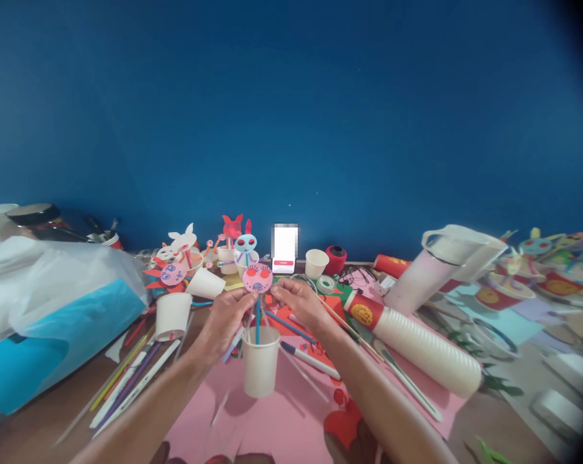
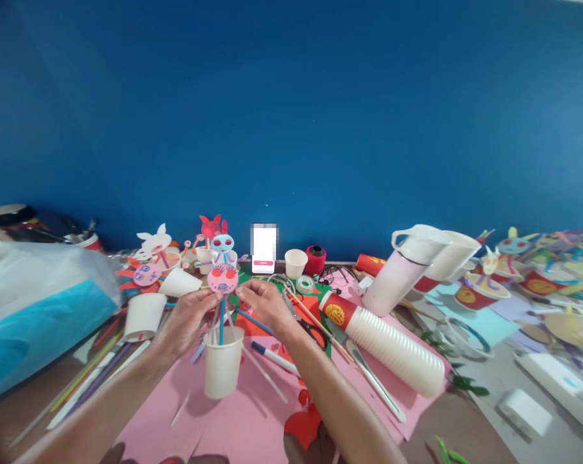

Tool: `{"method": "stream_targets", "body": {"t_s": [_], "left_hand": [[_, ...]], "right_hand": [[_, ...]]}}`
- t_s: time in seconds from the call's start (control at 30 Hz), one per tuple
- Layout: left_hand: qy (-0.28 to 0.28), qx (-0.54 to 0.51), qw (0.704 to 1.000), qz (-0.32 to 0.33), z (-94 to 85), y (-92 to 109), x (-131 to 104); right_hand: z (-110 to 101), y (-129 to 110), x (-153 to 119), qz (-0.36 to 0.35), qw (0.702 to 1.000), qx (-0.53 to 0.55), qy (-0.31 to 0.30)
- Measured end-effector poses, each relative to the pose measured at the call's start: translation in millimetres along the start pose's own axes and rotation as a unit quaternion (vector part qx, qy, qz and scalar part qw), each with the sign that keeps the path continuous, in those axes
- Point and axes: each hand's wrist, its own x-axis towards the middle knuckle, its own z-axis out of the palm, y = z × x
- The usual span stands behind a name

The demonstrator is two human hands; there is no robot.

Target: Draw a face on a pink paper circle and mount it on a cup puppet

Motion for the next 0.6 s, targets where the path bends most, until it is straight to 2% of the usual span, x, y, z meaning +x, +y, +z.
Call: {"method": "stream_targets", "body": {"t_s": [0.2,0.6], "left_hand": [[0.005,0.013,1.0,-0.006,4.0,0,-2],[-0.015,0.025,0.999,-0.023,12.6,4,-7]], "right_hand": [[3,-3,-4,0.002,1.0,0.007,0.006],[6,12,3,-0.029,1.0,0.009,0.006]]}}
